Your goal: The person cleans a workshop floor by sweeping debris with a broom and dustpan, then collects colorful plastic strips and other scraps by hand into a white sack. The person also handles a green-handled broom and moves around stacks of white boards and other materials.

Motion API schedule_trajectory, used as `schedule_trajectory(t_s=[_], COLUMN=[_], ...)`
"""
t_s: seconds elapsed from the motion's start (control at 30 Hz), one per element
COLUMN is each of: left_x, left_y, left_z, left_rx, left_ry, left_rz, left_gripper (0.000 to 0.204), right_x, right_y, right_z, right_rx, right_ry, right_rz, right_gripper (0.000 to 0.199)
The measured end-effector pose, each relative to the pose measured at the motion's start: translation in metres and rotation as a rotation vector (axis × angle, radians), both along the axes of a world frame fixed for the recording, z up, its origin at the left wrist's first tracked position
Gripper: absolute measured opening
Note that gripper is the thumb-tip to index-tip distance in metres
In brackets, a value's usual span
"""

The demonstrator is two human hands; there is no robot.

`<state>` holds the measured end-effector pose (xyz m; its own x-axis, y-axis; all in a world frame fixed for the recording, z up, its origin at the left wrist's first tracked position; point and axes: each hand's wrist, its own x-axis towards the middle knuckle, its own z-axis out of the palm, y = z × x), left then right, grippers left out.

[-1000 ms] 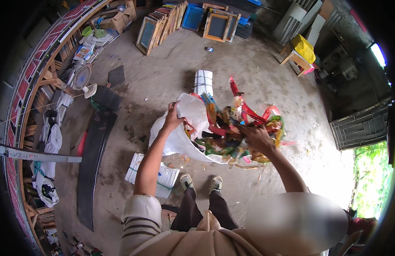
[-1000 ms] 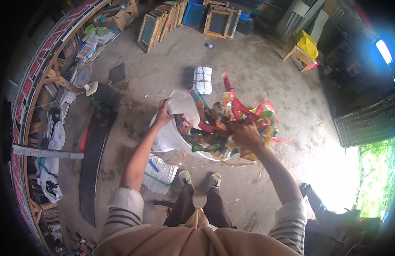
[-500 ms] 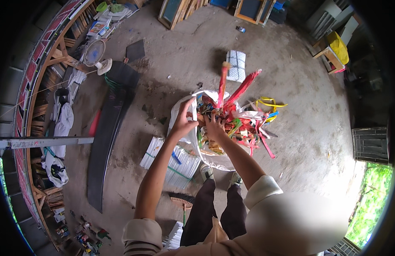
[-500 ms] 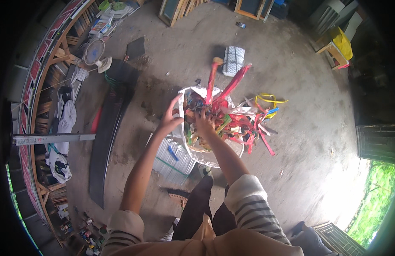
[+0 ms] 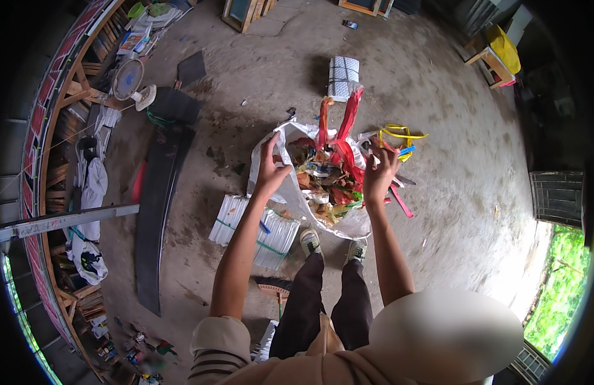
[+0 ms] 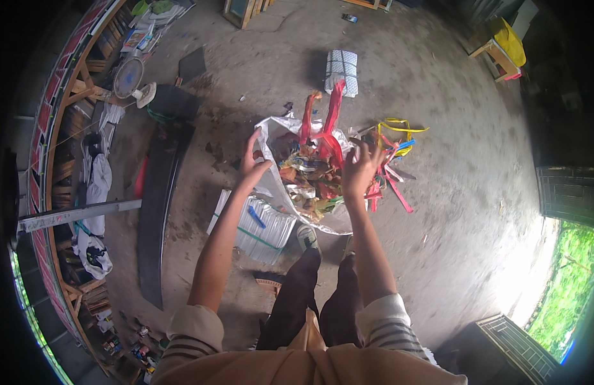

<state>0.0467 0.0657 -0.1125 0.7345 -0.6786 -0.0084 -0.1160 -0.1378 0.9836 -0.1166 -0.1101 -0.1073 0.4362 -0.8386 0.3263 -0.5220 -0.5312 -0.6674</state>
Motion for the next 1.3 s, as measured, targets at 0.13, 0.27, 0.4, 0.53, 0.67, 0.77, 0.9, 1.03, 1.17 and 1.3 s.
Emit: schedule_trajectory(t_s=[0.13, 0.27, 0.4, 0.53, 0.67, 0.77, 0.9, 1.03, 1.17, 1.3], left_x=[-0.011, -0.015, -0.03, -0.014, 0.003, 0.002, 0.003, 0.039, 0.056, 0.075], left_y=[-0.012, 0.008, -0.02, 0.012, 0.041, 0.049, 0.048, 0.087, 0.127, 0.185], left_z=[-0.008, -0.013, -0.014, -0.005, 0.013, 0.012, 0.003, 0.038, 0.093, 0.109], left_rx=[-0.019, -0.021, -0.037, -0.093, -0.161, -0.157, -0.16, -0.184, -0.018, -0.147], left_ry=[-0.026, 0.084, 0.054, 0.066, 0.255, 0.264, 0.104, -0.052, -0.038, -0.059], left_rz=[-0.056, 0.004, -0.055, 0.065, 0.166, 0.181, 0.187, 0.194, 0.337, 0.479], left_gripper=[0.078, 0.079, 0.08, 0.079, 0.075, 0.074, 0.075, 0.074, 0.069, 0.069], right_x=[-0.073, -0.051, -0.04, -0.028, -0.06, -0.099, -0.143, -0.086, -0.013, 0.073], right_y=[-0.023, 0.037, 0.059, 0.084, 0.046, 0.042, 0.008, -0.019, -0.026, -0.022], right_z=[-0.104, -0.107, -0.15, -0.104, -0.06, -0.063, -0.103, -0.041, 0.052, 0.129], right_rx=[0.361, 1.069, 0.955, 0.317, 0.227, 0.165, 0.365, 0.295, 0.112, -0.029], right_ry=[0.202, 0.017, 0.096, 0.602, 0.435, 0.833, 0.922, 0.685, 0.421, 0.182], right_rz=[-0.38, -0.112, 0.585, 0.716, 0.265, 0.093, 0.172, 0.087, 0.23, 0.315], right_gripper=[0.049, 0.047, 0.036, 0.029, 0.027, 0.044, 0.028, 0.027, 0.027, 0.023])
